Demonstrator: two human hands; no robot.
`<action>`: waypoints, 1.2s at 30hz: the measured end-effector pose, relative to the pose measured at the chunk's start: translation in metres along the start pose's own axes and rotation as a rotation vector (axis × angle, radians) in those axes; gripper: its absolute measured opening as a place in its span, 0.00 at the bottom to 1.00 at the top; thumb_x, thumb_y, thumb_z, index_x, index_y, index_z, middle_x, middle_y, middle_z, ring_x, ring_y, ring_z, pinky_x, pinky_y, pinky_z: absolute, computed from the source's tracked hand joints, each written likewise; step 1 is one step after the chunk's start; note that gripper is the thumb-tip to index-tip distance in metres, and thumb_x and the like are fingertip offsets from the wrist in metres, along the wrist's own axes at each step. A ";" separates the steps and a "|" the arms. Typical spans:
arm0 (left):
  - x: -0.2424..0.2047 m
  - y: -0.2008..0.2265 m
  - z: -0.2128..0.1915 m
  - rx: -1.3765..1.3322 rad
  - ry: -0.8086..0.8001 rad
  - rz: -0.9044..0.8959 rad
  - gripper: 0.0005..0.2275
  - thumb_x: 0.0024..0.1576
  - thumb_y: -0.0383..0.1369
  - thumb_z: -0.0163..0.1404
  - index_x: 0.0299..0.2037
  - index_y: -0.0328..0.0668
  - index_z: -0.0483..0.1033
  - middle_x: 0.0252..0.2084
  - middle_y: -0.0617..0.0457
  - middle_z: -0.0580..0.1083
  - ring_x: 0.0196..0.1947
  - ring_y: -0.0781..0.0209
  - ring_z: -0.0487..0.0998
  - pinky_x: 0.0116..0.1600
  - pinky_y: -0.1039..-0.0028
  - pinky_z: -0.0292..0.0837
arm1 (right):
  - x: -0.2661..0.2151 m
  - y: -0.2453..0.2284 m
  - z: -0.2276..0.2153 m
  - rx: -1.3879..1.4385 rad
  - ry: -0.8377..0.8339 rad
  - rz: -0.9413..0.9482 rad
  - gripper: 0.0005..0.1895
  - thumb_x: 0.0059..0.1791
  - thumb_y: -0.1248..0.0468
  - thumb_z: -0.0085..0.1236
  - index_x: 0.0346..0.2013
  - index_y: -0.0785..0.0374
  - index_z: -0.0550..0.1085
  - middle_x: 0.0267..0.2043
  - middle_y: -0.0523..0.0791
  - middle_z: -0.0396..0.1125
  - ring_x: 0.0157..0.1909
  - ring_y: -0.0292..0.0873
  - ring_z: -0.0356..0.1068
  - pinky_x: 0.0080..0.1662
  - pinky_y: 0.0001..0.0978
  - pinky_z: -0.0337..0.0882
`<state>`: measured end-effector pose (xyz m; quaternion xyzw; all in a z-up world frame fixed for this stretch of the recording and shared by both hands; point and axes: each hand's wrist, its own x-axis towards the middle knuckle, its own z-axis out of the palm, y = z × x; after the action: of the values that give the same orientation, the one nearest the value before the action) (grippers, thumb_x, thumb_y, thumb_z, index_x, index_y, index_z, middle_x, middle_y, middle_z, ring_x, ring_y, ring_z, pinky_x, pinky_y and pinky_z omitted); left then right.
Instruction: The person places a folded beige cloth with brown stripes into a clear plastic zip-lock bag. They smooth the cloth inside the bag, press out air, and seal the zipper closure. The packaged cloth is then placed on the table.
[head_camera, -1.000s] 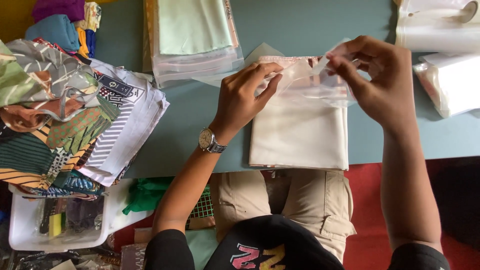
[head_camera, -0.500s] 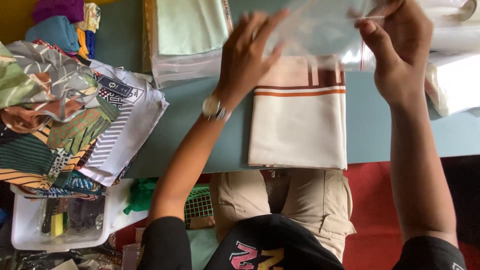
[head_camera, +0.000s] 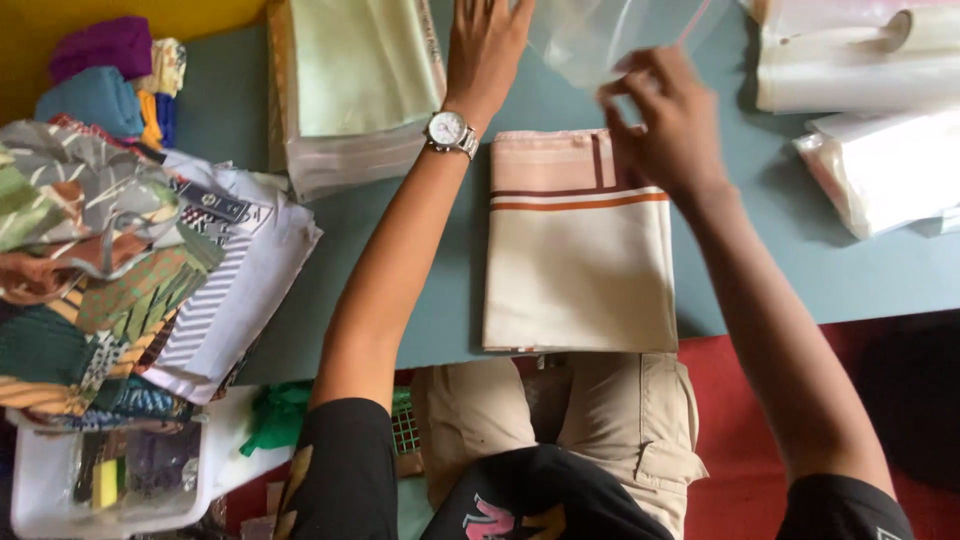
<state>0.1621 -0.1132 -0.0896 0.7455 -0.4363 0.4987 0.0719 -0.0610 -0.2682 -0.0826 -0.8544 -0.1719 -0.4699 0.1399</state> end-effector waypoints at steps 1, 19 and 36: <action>-0.007 0.003 0.011 -0.006 -0.184 -0.021 0.23 0.44 0.15 0.58 0.50 0.47 0.74 0.49 0.46 0.69 0.47 0.45 0.70 0.46 0.57 0.71 | -0.012 0.012 0.017 -0.092 -0.066 0.037 0.03 0.56 0.71 0.66 0.40 0.66 0.79 0.51 0.51 0.69 0.46 0.50 0.69 0.37 0.39 0.69; -0.050 0.026 -0.042 -0.931 -0.307 -0.328 0.09 0.57 0.19 0.47 0.34 0.46 0.65 0.33 0.56 0.74 0.40 0.55 0.78 0.39 0.68 0.73 | -0.009 0.003 0.073 0.082 -0.545 0.176 0.21 0.53 0.63 0.59 0.61 0.60 0.72 0.63 0.53 0.59 0.59 0.57 0.65 0.28 0.53 0.72; -0.103 -0.003 -0.018 -0.274 -0.265 -0.095 0.23 0.54 0.26 0.60 0.61 0.49 0.75 0.59 0.65 0.77 0.41 0.59 0.68 0.45 0.68 0.69 | -0.038 0.008 0.128 -0.068 -0.517 0.338 0.26 0.56 0.39 0.53 0.46 0.60 0.74 0.45 0.51 0.70 0.49 0.57 0.66 0.44 0.51 0.67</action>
<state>0.1395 -0.0417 -0.1626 0.8077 -0.4699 0.3282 0.1379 0.0201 -0.2301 -0.1817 -0.9663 -0.0417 -0.2125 0.1391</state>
